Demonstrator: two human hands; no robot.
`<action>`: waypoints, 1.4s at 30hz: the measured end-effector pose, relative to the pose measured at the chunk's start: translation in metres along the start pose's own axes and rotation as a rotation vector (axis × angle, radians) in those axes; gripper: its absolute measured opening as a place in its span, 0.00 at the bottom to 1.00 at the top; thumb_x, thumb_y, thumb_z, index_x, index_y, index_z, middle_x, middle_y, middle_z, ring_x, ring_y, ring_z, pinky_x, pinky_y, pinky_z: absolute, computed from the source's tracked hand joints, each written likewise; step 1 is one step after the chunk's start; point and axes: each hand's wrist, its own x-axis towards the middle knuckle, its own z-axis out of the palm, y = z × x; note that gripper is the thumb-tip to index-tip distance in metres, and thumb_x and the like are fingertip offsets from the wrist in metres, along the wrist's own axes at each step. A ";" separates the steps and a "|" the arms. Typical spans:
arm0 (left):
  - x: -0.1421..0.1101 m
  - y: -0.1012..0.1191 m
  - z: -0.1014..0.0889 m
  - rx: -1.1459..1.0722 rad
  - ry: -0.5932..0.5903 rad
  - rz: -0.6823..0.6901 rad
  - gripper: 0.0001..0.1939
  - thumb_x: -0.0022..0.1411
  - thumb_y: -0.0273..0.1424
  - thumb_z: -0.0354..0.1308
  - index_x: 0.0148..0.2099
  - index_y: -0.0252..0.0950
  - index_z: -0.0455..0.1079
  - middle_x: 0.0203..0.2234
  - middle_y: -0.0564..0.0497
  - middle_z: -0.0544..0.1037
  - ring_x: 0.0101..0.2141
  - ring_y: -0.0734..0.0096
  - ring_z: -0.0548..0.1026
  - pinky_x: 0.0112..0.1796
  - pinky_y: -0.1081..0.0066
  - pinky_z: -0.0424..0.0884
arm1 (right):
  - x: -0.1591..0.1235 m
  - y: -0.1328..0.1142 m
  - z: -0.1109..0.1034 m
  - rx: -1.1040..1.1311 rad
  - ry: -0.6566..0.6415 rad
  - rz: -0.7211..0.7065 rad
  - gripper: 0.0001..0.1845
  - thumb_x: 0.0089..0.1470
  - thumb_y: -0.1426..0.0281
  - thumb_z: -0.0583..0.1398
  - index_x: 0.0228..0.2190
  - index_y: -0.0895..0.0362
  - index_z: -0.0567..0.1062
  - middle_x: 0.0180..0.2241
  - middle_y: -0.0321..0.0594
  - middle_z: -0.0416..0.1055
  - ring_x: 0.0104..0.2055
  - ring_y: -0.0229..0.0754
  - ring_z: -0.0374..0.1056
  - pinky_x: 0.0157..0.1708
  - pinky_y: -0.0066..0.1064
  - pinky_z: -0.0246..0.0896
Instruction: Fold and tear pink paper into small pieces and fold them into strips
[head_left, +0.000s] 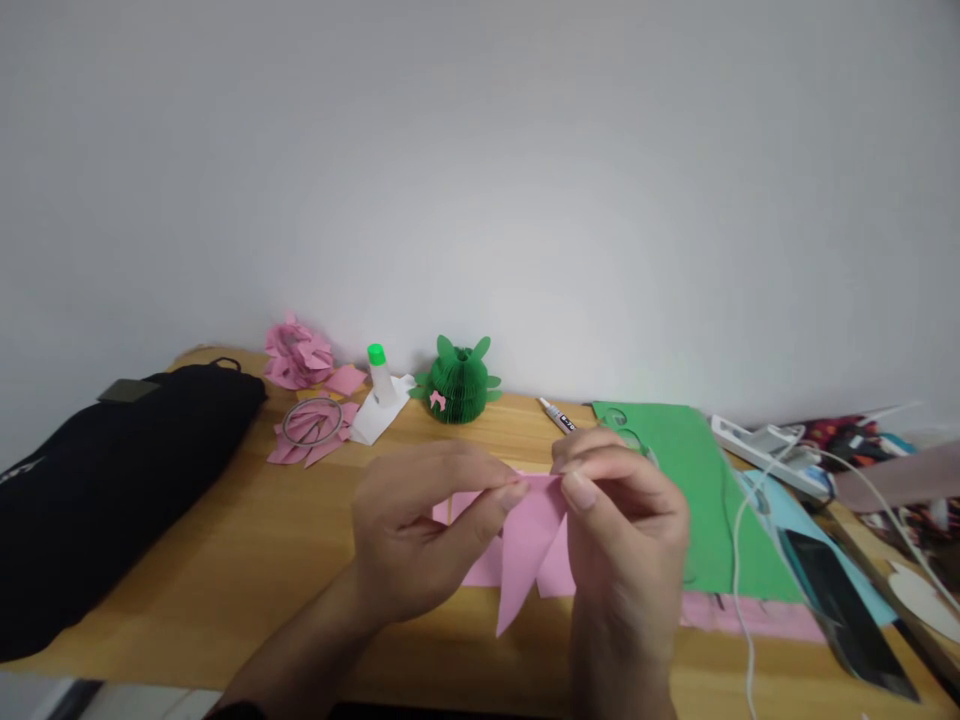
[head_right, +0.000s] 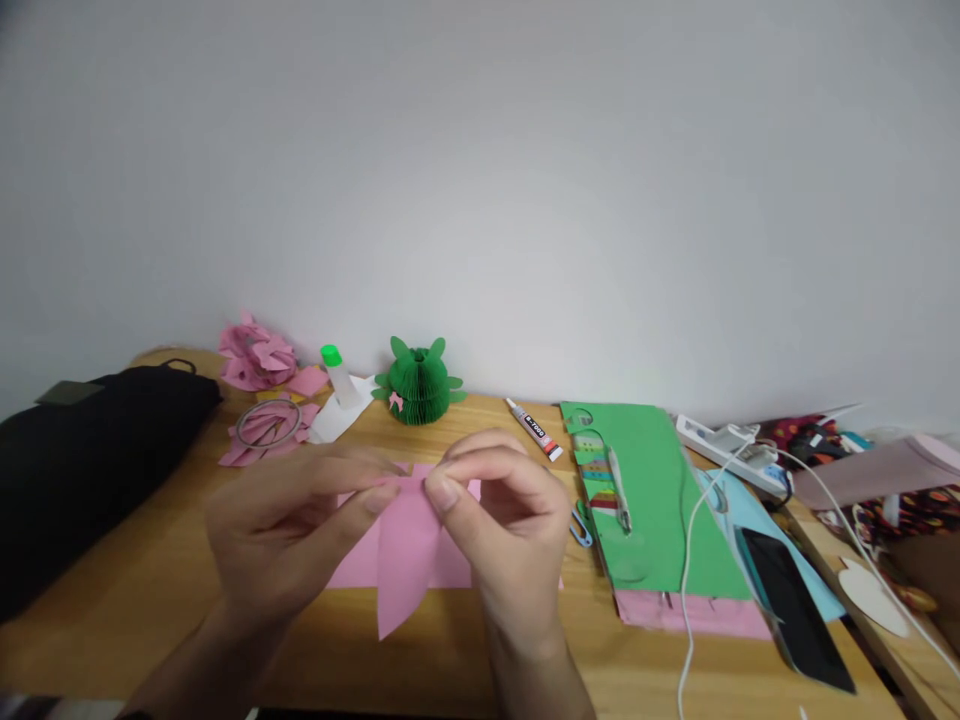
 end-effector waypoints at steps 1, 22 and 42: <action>0.000 0.000 0.000 0.001 -0.003 -0.014 0.06 0.57 0.22 0.61 0.32 0.39 0.74 0.22 0.56 0.79 0.23 0.75 0.76 0.24 0.75 0.72 | 0.000 0.000 0.000 0.011 0.002 0.008 0.08 0.51 0.75 0.63 0.29 0.49 0.79 0.27 0.32 0.71 0.32 0.34 0.66 0.31 0.27 0.63; 0.000 -0.005 0.007 -0.096 -0.010 -0.203 0.07 0.55 0.23 0.62 0.26 0.37 0.73 0.19 0.55 0.78 0.20 0.77 0.74 0.22 0.76 0.69 | -0.003 0.003 0.009 -0.084 0.072 0.055 0.06 0.52 0.75 0.63 0.27 0.51 0.77 0.26 0.32 0.70 0.30 0.34 0.66 0.28 0.26 0.63; 0.003 -0.012 0.009 -0.209 -0.142 -0.337 0.07 0.56 0.23 0.57 0.26 0.36 0.68 0.19 0.55 0.71 0.22 0.77 0.68 0.23 0.75 0.65 | -0.001 0.001 0.012 0.010 0.126 0.321 0.06 0.50 0.72 0.65 0.23 0.56 0.73 0.23 0.32 0.68 0.26 0.31 0.63 0.25 0.22 0.60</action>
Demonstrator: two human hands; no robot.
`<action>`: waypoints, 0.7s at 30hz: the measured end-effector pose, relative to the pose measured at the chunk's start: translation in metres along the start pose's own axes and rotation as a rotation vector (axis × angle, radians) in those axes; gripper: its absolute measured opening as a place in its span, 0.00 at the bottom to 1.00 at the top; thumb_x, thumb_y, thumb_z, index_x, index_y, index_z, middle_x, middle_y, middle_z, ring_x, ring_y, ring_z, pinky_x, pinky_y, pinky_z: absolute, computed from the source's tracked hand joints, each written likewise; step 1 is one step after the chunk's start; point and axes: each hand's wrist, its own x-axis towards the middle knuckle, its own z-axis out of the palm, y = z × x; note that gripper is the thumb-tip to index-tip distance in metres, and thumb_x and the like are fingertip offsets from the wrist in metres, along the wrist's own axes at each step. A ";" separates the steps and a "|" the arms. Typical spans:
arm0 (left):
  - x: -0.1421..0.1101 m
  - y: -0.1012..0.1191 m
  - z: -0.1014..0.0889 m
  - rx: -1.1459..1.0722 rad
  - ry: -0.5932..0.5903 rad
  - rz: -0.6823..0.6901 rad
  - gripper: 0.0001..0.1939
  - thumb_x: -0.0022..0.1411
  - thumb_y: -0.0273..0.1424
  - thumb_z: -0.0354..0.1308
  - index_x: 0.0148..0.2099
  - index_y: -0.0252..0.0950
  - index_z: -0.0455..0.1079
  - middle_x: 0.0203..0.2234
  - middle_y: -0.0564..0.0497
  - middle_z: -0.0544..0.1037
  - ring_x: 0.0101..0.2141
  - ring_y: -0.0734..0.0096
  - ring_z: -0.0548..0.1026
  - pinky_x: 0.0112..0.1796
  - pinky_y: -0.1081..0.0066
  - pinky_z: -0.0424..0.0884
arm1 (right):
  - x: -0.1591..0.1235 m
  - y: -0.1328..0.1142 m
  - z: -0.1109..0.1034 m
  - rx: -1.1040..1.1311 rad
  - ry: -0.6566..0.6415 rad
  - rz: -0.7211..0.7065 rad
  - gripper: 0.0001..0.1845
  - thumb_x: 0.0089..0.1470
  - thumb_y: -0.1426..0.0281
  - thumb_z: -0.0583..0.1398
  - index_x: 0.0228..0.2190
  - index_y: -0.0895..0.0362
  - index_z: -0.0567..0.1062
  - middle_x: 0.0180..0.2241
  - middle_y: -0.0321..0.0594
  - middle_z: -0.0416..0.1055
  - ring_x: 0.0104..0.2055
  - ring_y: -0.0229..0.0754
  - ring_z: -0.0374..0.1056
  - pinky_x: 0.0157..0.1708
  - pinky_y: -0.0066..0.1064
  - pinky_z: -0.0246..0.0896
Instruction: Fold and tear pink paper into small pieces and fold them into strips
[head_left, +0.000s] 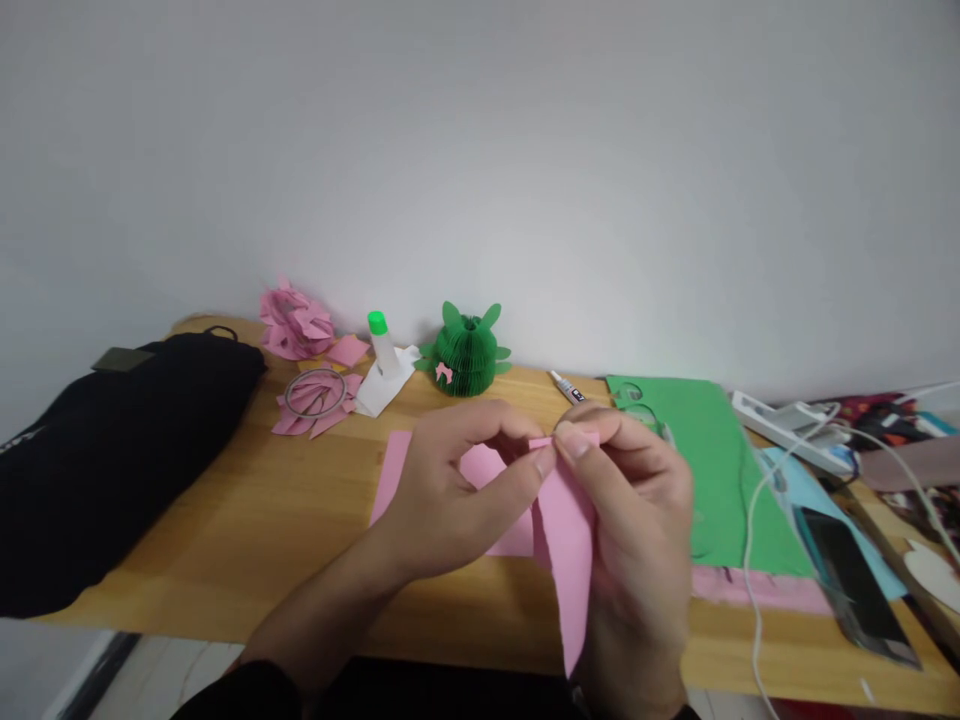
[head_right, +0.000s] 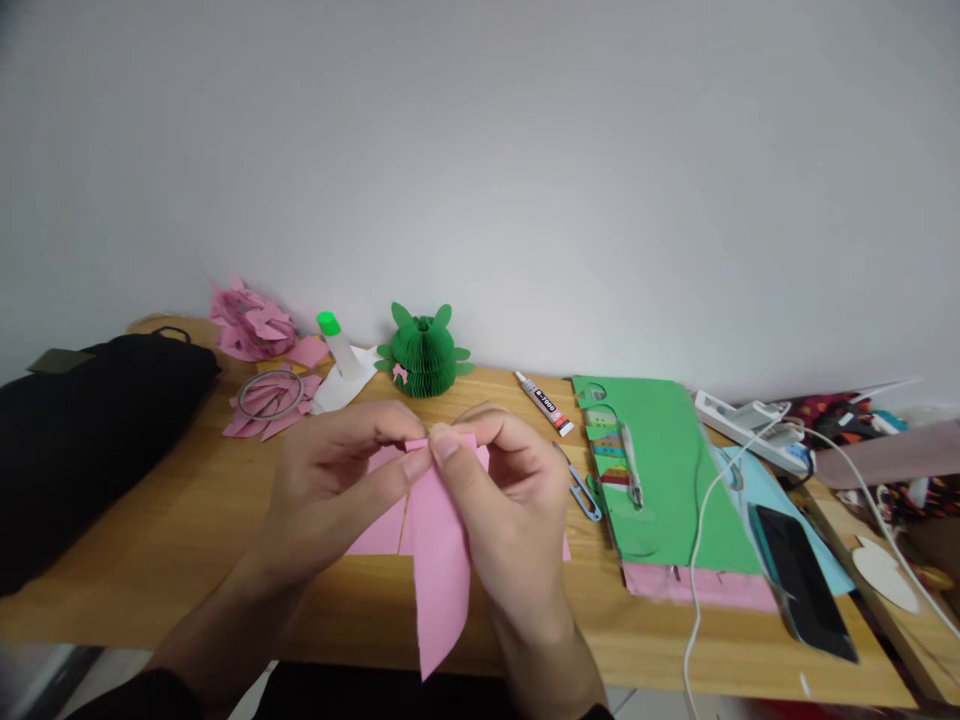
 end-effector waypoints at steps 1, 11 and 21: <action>0.000 0.000 -0.001 0.016 -0.011 0.016 0.07 0.56 0.23 0.57 0.26 0.36 0.68 0.19 0.55 0.71 0.22 0.77 0.68 0.24 0.75 0.65 | 0.000 0.000 0.000 0.006 -0.002 0.003 0.07 0.50 0.72 0.65 0.23 0.56 0.73 0.23 0.32 0.68 0.26 0.31 0.63 0.25 0.21 0.60; 0.000 -0.001 -0.005 0.144 -0.058 0.061 0.11 0.61 0.26 0.55 0.25 0.35 0.68 0.18 0.56 0.72 0.21 0.78 0.67 0.23 0.76 0.63 | 0.001 0.000 -0.002 0.025 -0.048 0.023 0.07 0.52 0.72 0.64 0.23 0.55 0.74 0.23 0.29 0.68 0.27 0.28 0.62 0.28 0.19 0.59; -0.001 -0.002 -0.003 0.254 -0.016 0.129 0.10 0.59 0.24 0.56 0.25 0.36 0.69 0.19 0.57 0.74 0.20 0.80 0.69 0.23 0.77 0.65 | 0.001 0.001 -0.003 0.020 -0.060 0.004 0.07 0.53 0.72 0.63 0.24 0.54 0.74 0.24 0.29 0.68 0.27 0.28 0.62 0.27 0.17 0.59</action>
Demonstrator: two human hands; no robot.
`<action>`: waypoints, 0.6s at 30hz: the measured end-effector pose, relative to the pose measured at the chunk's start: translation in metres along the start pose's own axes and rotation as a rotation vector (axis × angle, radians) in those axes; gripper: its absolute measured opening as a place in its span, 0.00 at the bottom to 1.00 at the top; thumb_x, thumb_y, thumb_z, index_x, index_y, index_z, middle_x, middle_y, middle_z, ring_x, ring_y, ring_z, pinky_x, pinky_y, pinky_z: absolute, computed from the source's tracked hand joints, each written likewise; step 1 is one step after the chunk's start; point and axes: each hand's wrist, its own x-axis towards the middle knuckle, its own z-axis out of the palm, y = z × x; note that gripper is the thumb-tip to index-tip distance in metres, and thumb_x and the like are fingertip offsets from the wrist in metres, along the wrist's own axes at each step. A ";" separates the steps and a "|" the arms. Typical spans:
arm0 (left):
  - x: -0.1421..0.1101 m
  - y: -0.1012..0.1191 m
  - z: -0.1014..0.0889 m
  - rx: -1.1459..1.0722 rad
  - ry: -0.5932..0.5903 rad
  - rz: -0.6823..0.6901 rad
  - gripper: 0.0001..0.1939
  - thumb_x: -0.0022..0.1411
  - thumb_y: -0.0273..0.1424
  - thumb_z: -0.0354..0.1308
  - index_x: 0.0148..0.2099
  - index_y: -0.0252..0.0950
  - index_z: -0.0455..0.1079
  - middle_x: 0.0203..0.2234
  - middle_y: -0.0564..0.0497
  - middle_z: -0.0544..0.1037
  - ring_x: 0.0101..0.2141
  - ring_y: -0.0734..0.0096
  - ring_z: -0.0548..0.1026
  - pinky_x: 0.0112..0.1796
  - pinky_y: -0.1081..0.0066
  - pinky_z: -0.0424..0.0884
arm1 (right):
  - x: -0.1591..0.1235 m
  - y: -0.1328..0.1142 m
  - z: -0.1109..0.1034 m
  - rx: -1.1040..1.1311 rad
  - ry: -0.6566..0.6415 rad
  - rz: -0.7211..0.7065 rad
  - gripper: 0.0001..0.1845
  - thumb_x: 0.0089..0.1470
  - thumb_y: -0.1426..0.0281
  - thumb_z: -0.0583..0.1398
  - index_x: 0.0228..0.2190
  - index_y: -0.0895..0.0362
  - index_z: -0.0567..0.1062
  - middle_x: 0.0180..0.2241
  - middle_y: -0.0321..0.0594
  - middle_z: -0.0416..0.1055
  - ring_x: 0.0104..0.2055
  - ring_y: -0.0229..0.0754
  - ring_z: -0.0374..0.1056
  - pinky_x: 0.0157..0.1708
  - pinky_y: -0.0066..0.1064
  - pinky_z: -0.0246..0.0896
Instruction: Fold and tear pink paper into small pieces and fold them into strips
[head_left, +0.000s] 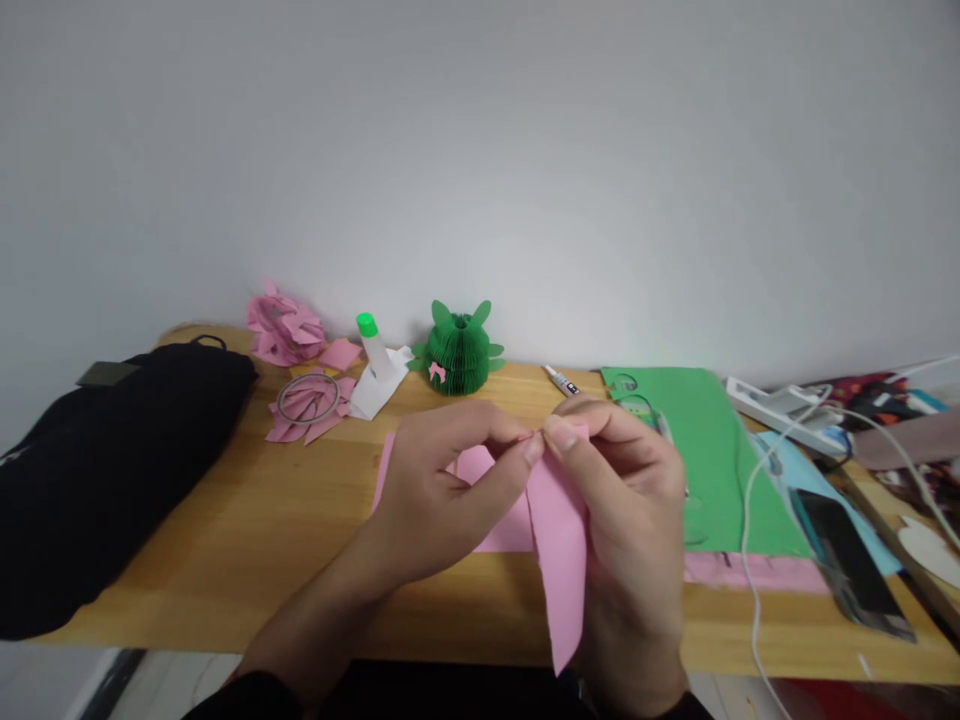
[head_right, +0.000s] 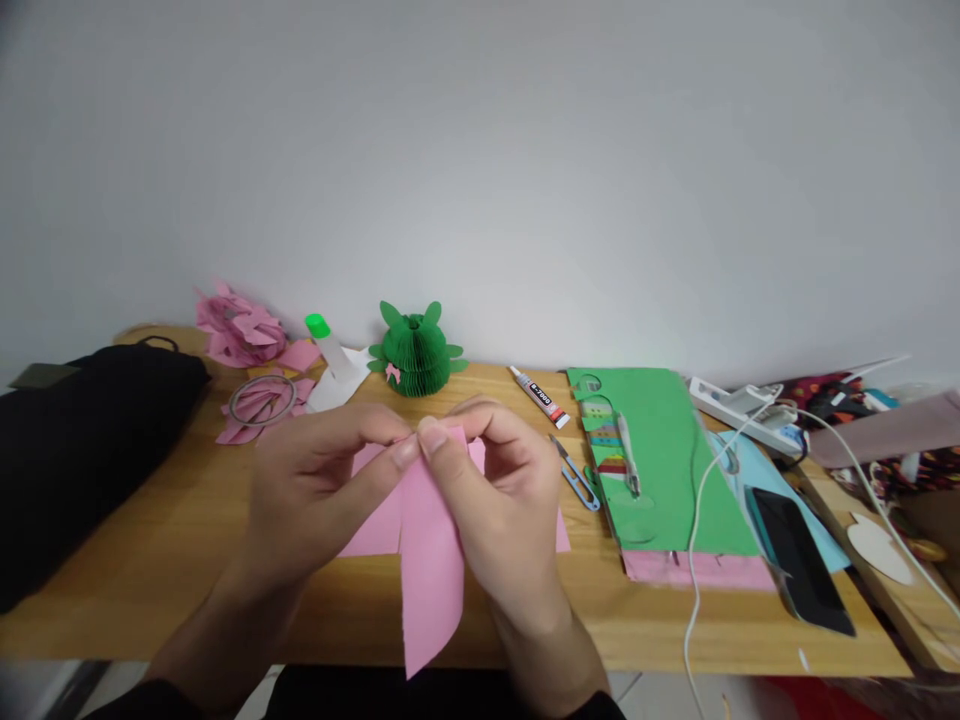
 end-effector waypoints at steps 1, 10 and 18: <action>0.000 0.000 0.000 0.003 0.001 -0.001 0.09 0.59 0.24 0.57 0.25 0.36 0.69 0.19 0.57 0.74 0.20 0.80 0.69 0.23 0.78 0.65 | 0.000 0.000 0.000 -0.001 0.001 0.000 0.07 0.53 0.72 0.63 0.24 0.54 0.74 0.24 0.29 0.68 0.27 0.28 0.62 0.27 0.17 0.58; 0.001 0.000 -0.003 -0.011 0.055 0.000 0.10 0.58 0.24 0.58 0.24 0.36 0.69 0.17 0.57 0.74 0.19 0.80 0.69 0.21 0.78 0.64 | 0.003 -0.002 -0.002 -0.094 -0.059 -0.027 0.05 0.53 0.71 0.64 0.26 0.53 0.74 0.26 0.30 0.69 0.29 0.30 0.63 0.29 0.21 0.59; 0.003 -0.008 -0.012 -0.027 0.119 -0.079 0.08 0.57 0.25 0.59 0.26 0.37 0.72 0.18 0.58 0.74 0.20 0.79 0.69 0.21 0.77 0.64 | 0.006 0.000 -0.008 -0.176 -0.124 0.052 0.03 0.52 0.68 0.64 0.28 0.54 0.76 0.27 0.33 0.70 0.29 0.33 0.64 0.30 0.27 0.60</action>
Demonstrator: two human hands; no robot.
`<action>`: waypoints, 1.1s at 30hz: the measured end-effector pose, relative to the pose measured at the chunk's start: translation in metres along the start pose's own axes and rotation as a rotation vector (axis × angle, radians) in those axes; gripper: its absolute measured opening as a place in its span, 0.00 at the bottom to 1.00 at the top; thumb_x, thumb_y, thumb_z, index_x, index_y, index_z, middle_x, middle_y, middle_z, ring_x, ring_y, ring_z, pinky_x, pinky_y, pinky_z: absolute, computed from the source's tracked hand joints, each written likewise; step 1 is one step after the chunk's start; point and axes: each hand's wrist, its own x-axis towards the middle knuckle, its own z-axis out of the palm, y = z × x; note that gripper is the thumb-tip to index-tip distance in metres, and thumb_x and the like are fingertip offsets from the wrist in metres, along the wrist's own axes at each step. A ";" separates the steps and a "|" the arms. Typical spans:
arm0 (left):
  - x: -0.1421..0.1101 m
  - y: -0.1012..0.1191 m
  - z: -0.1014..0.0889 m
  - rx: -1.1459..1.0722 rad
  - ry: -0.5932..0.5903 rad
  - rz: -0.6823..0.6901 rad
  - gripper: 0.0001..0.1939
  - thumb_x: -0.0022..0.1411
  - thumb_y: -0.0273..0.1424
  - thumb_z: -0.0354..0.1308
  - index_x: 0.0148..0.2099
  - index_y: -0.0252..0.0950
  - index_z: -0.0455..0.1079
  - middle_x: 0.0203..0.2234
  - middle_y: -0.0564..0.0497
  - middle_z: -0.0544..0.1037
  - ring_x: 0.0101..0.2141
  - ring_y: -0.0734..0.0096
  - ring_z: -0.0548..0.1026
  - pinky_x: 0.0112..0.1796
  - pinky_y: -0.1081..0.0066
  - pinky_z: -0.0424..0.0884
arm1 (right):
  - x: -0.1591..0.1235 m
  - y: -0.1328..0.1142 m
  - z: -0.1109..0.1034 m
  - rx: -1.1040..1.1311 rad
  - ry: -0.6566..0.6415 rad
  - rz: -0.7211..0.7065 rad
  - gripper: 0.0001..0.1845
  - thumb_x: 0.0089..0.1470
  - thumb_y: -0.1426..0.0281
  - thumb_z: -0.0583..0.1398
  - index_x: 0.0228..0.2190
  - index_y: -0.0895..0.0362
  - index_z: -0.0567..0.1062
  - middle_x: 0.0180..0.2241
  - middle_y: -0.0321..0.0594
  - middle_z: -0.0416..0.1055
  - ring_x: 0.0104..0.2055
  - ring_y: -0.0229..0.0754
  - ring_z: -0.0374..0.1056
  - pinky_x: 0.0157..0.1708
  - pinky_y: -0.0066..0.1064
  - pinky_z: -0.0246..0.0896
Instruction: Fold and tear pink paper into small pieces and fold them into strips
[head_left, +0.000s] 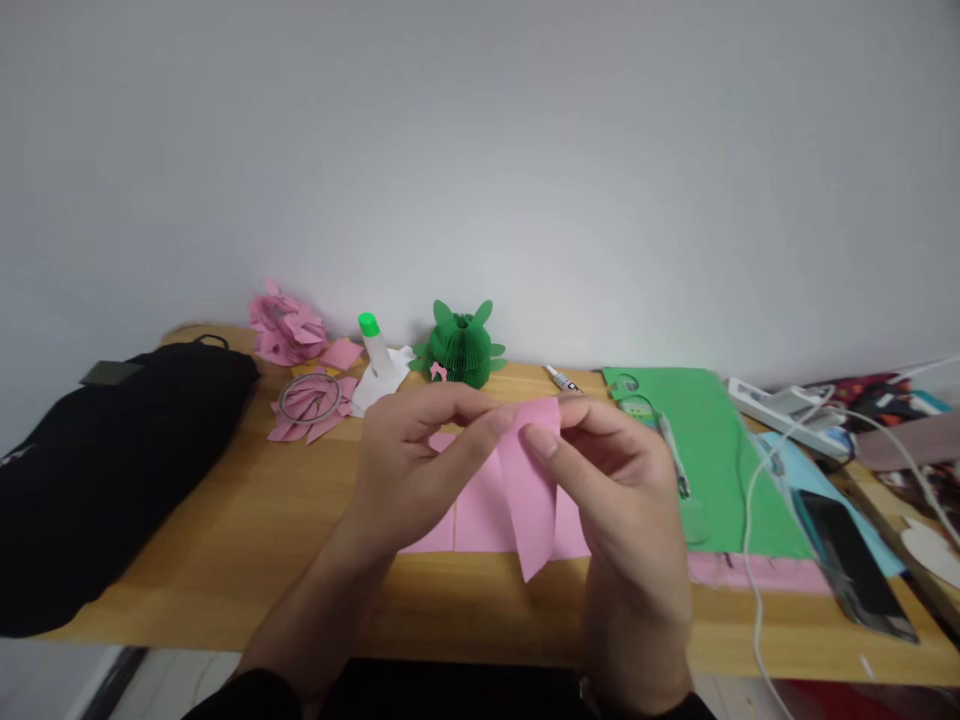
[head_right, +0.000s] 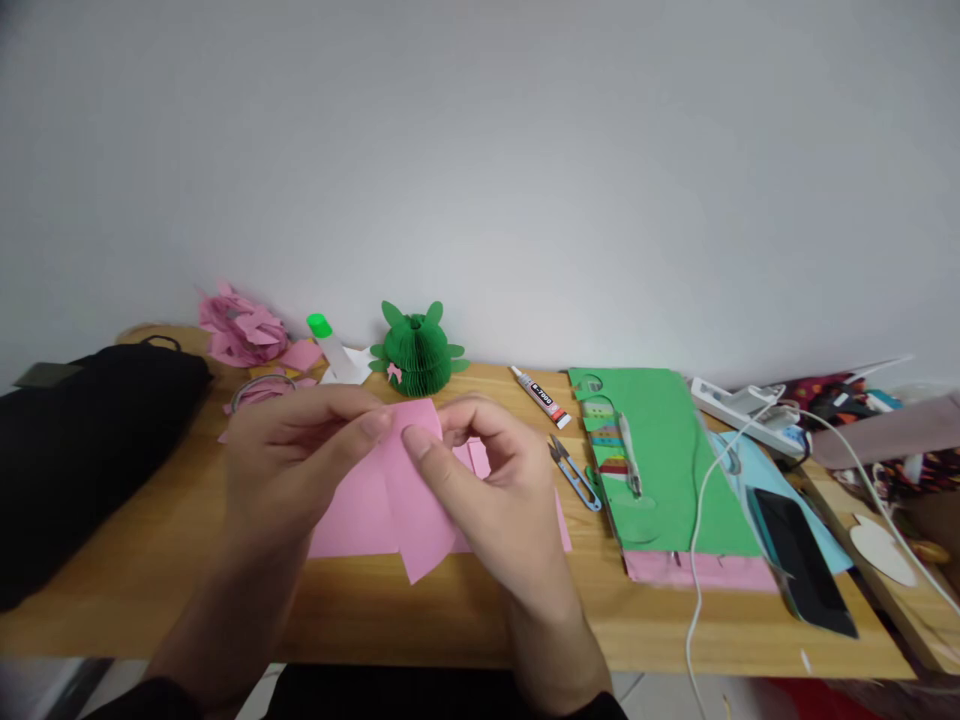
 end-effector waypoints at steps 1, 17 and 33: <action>0.000 -0.001 0.000 -0.028 -0.004 -0.006 0.08 0.57 0.25 0.60 0.26 0.37 0.72 0.18 0.57 0.73 0.20 0.79 0.68 0.20 0.76 0.64 | 0.000 0.000 0.000 0.002 -0.006 -0.002 0.03 0.52 0.69 0.64 0.27 0.54 0.76 0.27 0.33 0.70 0.29 0.33 0.64 0.30 0.27 0.60; 0.002 0.000 -0.005 -0.090 -0.040 -0.030 0.09 0.56 0.25 0.61 0.25 0.38 0.72 0.17 0.57 0.73 0.19 0.78 0.67 0.19 0.75 0.62 | 0.004 -0.003 -0.007 -0.064 -0.068 -0.171 0.06 0.51 0.74 0.64 0.25 0.52 0.79 0.26 0.33 0.72 0.30 0.34 0.66 0.32 0.28 0.62; 0.000 0.003 -0.007 -0.065 -0.081 0.121 0.07 0.57 0.21 0.60 0.29 0.36 0.72 0.22 0.57 0.77 0.23 0.80 0.72 0.26 0.77 0.68 | 0.003 -0.006 -0.006 -0.008 0.015 -0.269 0.11 0.48 0.78 0.65 0.28 0.49 0.80 0.25 0.32 0.71 0.31 0.34 0.66 0.30 0.28 0.63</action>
